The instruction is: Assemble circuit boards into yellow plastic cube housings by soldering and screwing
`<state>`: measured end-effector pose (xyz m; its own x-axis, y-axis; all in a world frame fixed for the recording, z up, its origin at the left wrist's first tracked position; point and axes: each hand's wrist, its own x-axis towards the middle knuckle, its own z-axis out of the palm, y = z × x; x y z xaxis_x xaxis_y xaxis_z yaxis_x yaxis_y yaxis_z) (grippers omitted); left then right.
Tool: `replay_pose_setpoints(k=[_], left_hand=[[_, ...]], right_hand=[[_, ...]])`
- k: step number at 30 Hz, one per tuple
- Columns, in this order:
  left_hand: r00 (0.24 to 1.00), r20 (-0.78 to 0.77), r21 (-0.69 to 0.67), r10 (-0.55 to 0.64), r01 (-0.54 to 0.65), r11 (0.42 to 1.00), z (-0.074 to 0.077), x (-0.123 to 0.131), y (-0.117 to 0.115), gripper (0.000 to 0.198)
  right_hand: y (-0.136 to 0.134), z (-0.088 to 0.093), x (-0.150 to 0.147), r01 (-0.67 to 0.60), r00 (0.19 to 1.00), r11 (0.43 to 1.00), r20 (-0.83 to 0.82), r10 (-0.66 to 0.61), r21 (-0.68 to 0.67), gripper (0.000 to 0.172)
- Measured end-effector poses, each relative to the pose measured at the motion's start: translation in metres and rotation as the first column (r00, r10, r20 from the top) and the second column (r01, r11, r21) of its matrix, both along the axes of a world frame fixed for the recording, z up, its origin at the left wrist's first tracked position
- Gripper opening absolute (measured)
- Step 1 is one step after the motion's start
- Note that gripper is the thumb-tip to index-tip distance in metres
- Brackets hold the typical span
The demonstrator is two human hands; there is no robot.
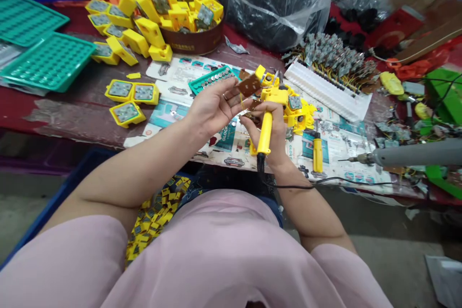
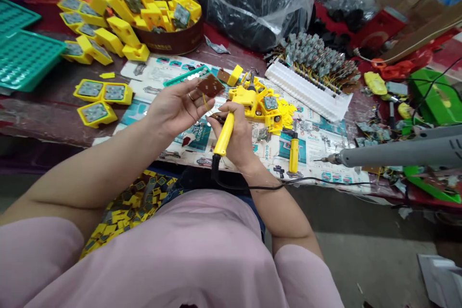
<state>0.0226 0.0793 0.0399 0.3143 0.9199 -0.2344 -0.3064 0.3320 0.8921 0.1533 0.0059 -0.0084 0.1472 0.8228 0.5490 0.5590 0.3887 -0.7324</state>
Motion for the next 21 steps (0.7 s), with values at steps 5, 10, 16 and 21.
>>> replay_pose_setpoints(k=[5, 10, 16, 21], left_hand=[[0.943, 0.225, -0.213, 0.243, -0.196, 0.957, -0.007, -0.005, 0.009, 0.017], [0.827, 0.394, -0.382, 0.401, -0.250, 0.890, 0.004, -0.016, 0.014, 0.030], [0.769, 0.531, -0.512, 0.355, -0.043, 0.858, 0.010, -0.030, 0.016, 0.032], [0.749, 0.601, -0.468, 0.281, 0.045, 0.883, 0.013, -0.025, 0.011, 0.035]], right_hand=[[0.009, -0.005, 0.002, -0.059, 0.977, 0.998, 0.205, 0.060, -0.010, 0.018], [0.016, -0.017, 0.004, -0.108, 0.954, 0.994, 0.281, 0.107, -0.010, 0.014], [0.014, -0.013, 0.000, -0.198, 0.965, 0.975, 0.153, 0.212, -0.102, 0.022], [0.007, 0.001, -0.012, -0.359, 0.933, 0.923, -0.068, 0.353, -0.137, 0.037]])
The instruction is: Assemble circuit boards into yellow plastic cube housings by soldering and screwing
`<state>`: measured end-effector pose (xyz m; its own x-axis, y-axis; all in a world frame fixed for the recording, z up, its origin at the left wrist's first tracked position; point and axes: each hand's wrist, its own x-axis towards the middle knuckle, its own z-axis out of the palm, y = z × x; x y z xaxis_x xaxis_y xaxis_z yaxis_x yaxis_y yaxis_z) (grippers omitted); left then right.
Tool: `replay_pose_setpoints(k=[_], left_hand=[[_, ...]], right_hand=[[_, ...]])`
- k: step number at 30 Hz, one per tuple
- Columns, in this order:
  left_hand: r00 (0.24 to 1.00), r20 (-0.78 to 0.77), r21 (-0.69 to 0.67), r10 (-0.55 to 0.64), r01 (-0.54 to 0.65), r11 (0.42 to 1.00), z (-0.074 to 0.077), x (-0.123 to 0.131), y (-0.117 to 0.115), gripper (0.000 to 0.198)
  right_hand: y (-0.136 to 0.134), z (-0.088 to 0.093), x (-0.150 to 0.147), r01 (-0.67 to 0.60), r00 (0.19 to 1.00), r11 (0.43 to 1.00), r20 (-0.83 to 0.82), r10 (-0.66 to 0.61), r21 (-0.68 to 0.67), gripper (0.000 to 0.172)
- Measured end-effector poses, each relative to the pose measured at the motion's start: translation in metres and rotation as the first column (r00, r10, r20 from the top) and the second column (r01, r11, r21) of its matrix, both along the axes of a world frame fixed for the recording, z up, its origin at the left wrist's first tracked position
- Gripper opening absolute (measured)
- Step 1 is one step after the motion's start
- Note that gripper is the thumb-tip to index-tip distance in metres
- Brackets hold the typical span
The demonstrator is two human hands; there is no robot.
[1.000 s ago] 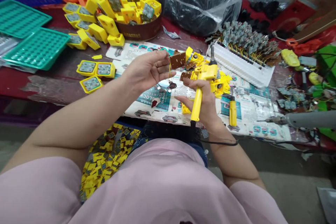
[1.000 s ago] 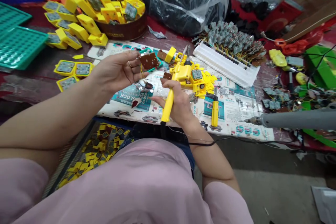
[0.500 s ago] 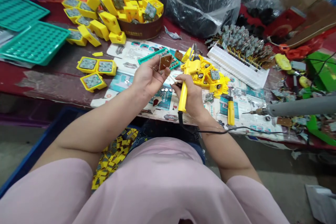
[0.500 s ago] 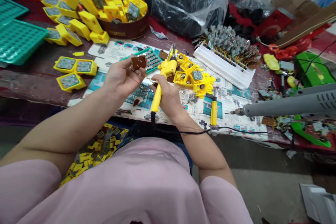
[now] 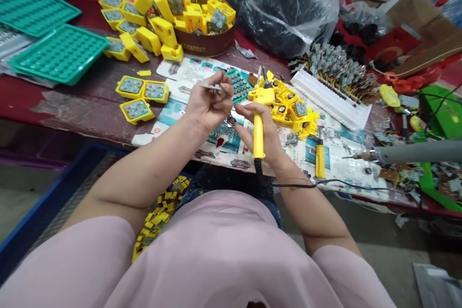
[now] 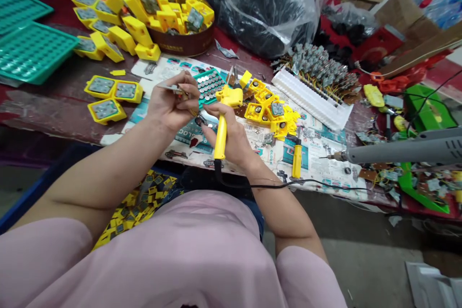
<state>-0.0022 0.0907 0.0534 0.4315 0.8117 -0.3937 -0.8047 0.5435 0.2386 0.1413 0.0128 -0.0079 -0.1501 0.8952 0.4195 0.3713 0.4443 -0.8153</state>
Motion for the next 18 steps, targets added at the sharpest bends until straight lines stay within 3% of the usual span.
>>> replay_pose_setpoints(k=[2, 5, 12, 18], left_hand=[[1.000, 0.012, 0.020, 0.003, -0.003, 1.000, 0.002, 0.005, -0.002, 0.036], [0.998, 0.012, 0.047, 0.057, -0.057, 0.997, 0.002, 0.013, -0.006, 0.038], [0.988, -0.012, 0.007, 0.153, -0.153, 0.988, -0.001, 0.020, -0.010, 0.043], [0.988, -0.014, 0.003, 0.154, -0.154, 0.988, -0.004, 0.021, -0.008, 0.044]], right_hand=[[0.000, 0.001, -0.006, 0.005, 0.996, 1.000, -0.088, -0.005, -0.001, 0.041], [0.002, -0.002, -0.012, 0.106, 0.981, 0.994, -0.163, -0.108, -0.025, 0.041], [0.004, -0.011, -0.016, 0.268, 0.960, 0.961, -0.100, -0.261, 0.061, 0.037], [0.001, -0.010, -0.012, 0.196, 0.980, 0.977, 0.020, -0.199, 0.088, 0.030]])
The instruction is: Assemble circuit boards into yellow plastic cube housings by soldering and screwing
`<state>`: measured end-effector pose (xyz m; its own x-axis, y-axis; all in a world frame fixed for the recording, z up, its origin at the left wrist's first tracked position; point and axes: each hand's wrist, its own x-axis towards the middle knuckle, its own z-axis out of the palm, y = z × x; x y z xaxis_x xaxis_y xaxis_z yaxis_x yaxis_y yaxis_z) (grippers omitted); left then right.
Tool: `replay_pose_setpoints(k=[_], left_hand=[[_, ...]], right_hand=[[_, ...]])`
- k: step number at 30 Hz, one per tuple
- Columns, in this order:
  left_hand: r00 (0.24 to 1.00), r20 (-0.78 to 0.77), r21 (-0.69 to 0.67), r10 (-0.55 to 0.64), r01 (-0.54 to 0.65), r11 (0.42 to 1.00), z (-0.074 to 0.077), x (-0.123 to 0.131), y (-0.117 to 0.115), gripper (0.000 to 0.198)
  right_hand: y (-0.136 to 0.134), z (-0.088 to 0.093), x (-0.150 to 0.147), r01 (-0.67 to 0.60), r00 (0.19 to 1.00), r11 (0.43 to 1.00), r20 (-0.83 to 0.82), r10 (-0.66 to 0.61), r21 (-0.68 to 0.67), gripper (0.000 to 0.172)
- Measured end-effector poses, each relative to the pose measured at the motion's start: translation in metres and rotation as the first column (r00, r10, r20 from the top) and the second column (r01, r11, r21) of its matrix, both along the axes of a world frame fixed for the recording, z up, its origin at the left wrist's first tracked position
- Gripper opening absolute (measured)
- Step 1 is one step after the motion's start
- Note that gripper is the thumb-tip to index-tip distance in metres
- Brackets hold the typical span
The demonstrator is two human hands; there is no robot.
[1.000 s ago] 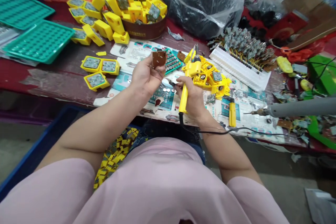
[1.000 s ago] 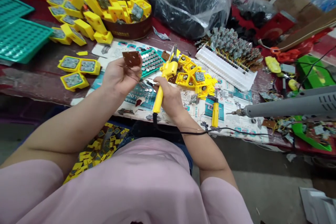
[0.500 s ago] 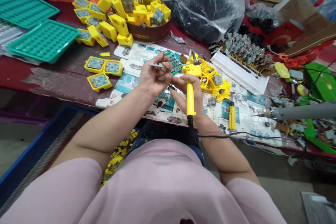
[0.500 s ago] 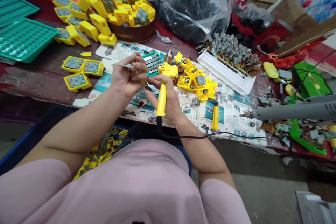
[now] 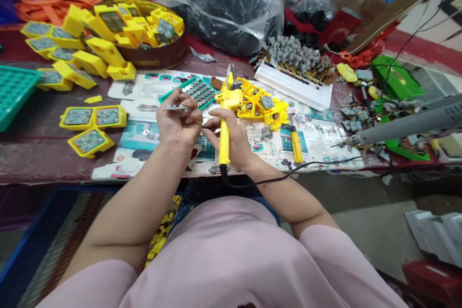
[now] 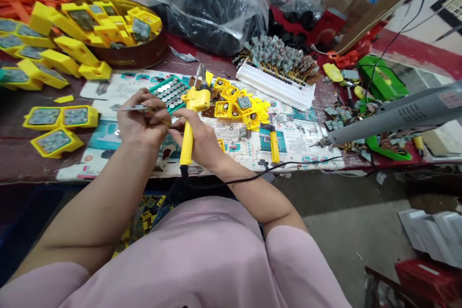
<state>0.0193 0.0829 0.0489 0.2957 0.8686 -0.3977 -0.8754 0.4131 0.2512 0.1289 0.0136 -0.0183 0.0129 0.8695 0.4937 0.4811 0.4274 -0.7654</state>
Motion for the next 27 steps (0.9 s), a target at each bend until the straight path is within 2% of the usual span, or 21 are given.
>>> replay_pose_setpoints(k=[6, 12, 19, 23, 27], left_hand=[[0.999, 0.023, 0.009, -0.027, 0.027, 1.000, 0.000, -0.004, 0.000, 0.045], [0.997, 0.070, 0.053, -0.041, 0.037, 0.998, 0.004, -0.012, 0.002, 0.043], [0.999, 0.044, 0.229, -0.002, -0.008, 0.973, -0.008, -0.028, 0.006, 0.041], [0.992, -0.110, 0.267, 0.058, -0.027, 0.963, -0.013, -0.030, 0.002, 0.034], [0.992, -0.124, 0.293, 0.015, 0.022, 0.956, -0.017, -0.029, 0.000, 0.037]], right_hand=[[-0.002, 0.007, 0.007, -0.106, 0.994, 0.991, 0.032, 0.109, -0.085, 0.039], [-0.002, 0.000, 0.008, -0.083, 0.996, 0.990, -0.024, 0.080, -0.113, 0.028], [0.001, 0.004, 0.017, -0.060, 0.998, 0.993, 0.029, 0.063, -0.099, 0.026], [0.001, 0.010, 0.013, -0.034, 0.997, 0.996, -0.072, 0.028, -0.087, 0.020], [-0.001, 0.012, 0.007, -0.057, 0.975, 0.989, -0.220, 0.026, -0.140, 0.027]])
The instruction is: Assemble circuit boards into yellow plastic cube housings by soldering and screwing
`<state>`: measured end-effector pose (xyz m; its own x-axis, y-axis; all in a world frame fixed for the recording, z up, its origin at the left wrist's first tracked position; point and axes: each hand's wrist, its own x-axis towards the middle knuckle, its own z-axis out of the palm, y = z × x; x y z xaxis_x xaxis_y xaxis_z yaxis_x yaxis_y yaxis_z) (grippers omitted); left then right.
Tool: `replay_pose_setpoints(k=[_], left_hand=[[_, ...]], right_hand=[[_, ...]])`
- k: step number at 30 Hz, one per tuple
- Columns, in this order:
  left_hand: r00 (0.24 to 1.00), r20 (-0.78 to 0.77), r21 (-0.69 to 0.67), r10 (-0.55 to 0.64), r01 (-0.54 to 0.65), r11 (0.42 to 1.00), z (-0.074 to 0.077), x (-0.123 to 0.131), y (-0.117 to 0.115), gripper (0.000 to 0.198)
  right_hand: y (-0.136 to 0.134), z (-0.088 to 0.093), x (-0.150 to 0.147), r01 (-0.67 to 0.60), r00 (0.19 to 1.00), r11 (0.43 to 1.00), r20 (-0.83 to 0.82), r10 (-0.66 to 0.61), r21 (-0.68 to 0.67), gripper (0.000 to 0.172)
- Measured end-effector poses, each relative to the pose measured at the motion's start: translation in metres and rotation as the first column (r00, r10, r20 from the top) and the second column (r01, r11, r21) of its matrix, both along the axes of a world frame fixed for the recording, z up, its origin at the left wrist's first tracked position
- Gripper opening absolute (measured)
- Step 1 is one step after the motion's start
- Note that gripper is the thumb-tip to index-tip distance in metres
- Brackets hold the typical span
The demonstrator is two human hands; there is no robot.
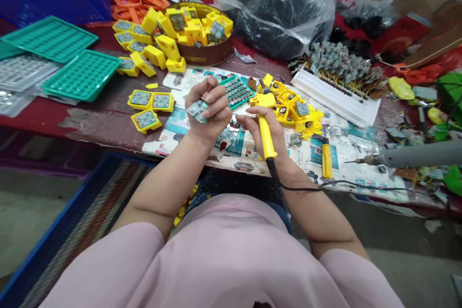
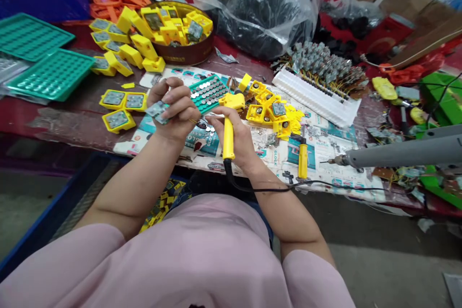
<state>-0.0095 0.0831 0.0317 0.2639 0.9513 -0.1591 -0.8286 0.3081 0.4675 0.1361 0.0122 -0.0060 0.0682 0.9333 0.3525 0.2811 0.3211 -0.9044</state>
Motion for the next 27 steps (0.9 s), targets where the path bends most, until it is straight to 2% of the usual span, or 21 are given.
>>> replay_pose_setpoints(k=[5, 9, 13, 17, 20, 24, 27], left_hand=[[0.990, 0.113, 0.029, -0.079, 0.076, 0.997, -0.002, 0.006, -0.003, 0.042], [0.954, 0.272, 0.011, -0.123, 0.125, 0.992, -0.002, 0.008, 0.000, 0.048], [0.936, 0.342, -0.027, -0.082, 0.097, 0.995, -0.004, 0.003, 0.004, 0.049], [0.938, 0.321, 0.020, -0.135, 0.136, 0.991, -0.004, 0.001, 0.002, 0.046], [0.936, 0.271, 0.071, -0.225, 0.213, 0.974, -0.002, 0.004, -0.001, 0.046], [0.949, 0.156, 0.191, -0.276, 0.245, 0.951, -0.001, 0.013, -0.006, 0.043], [0.967, 0.086, 0.279, -0.241, 0.209, 0.937, -0.001, 0.016, -0.009, 0.030]], right_hand=[[-0.007, 0.001, -0.006, 0.011, 0.989, 1.000, -0.150, -0.009, 0.013, 0.035], [-0.007, -0.002, -0.005, 0.129, 0.987, 0.991, -0.103, -0.124, 0.044, 0.040], [0.000, -0.007, 0.004, 0.222, 0.975, 0.970, -0.043, -0.218, 0.096, 0.039], [0.005, -0.007, 0.015, 0.143, 0.971, 0.987, 0.183, -0.154, 0.069, 0.033], [0.004, -0.003, 0.013, 0.116, 0.959, 0.992, 0.254, -0.127, 0.059, 0.030], [-0.003, 0.005, 0.001, 0.177, 0.962, 0.984, 0.209, -0.176, 0.012, 0.026], [-0.008, 0.007, -0.007, 0.113, 0.991, 0.992, 0.073, -0.108, -0.058, 0.028]])
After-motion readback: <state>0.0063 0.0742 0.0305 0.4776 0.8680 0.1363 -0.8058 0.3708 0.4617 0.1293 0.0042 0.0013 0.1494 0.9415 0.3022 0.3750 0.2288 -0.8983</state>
